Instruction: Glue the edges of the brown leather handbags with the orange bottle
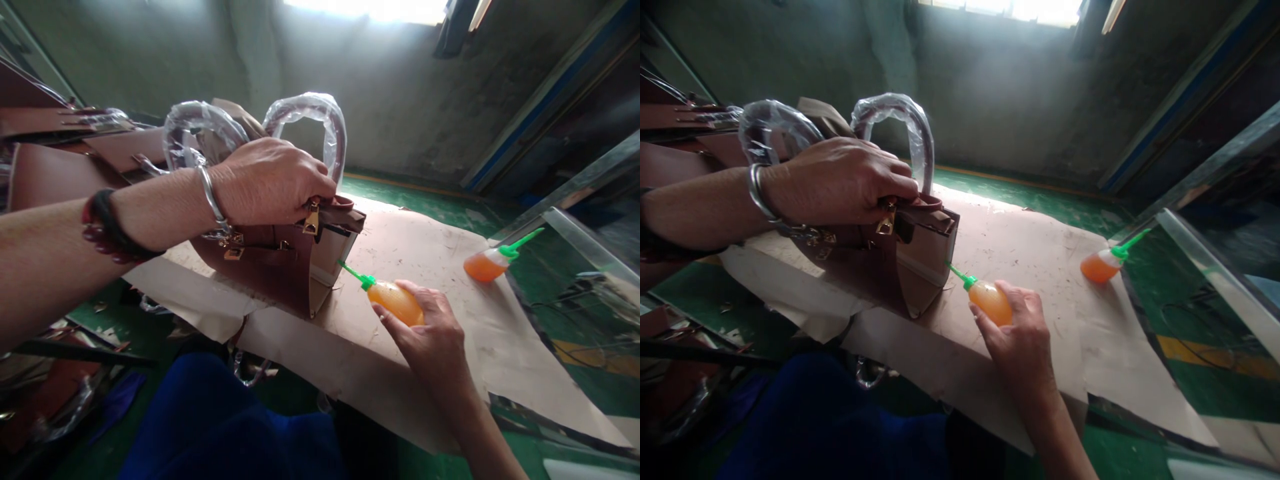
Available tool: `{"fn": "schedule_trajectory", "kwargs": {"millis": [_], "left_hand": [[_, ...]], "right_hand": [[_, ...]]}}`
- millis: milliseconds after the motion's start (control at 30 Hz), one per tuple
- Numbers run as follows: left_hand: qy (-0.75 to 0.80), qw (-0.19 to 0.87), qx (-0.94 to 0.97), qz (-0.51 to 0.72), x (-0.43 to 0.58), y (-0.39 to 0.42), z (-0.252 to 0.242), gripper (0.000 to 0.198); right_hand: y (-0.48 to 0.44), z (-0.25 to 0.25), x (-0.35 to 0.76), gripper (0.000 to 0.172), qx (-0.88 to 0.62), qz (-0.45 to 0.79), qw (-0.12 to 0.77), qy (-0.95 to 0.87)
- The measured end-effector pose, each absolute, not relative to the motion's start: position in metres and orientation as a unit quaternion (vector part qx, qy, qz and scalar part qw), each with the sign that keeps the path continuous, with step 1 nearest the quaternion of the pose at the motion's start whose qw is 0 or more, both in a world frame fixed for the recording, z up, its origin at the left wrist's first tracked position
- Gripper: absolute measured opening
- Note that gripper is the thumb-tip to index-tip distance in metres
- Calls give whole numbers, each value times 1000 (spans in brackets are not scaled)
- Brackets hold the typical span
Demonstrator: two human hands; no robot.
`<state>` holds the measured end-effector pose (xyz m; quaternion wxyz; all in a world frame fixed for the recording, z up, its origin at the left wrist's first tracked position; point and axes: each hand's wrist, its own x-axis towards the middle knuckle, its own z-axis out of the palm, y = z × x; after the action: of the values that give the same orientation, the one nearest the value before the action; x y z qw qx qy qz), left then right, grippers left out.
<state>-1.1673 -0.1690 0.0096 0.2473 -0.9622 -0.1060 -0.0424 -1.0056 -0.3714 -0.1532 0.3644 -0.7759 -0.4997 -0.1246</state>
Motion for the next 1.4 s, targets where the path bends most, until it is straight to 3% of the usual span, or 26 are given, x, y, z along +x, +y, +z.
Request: {"fn": "schedule_trajectory", "kwargs": {"millis": [567,1033,1400], "left_hand": [[-102,229,-967,-36,-1166,-170,10,37],[-101,227,-967,-48,-1165,-169,8,39],[-98,223,-969,-37,-1165,-168,9,38]], "right_hand": [[-370,-167,-1011,49,-804,-42,351,-478],[-376,-143,-1012,46,-777,-161,389,-469],[-371,-161,-1012,53,-794,-109,361,-477]]}}
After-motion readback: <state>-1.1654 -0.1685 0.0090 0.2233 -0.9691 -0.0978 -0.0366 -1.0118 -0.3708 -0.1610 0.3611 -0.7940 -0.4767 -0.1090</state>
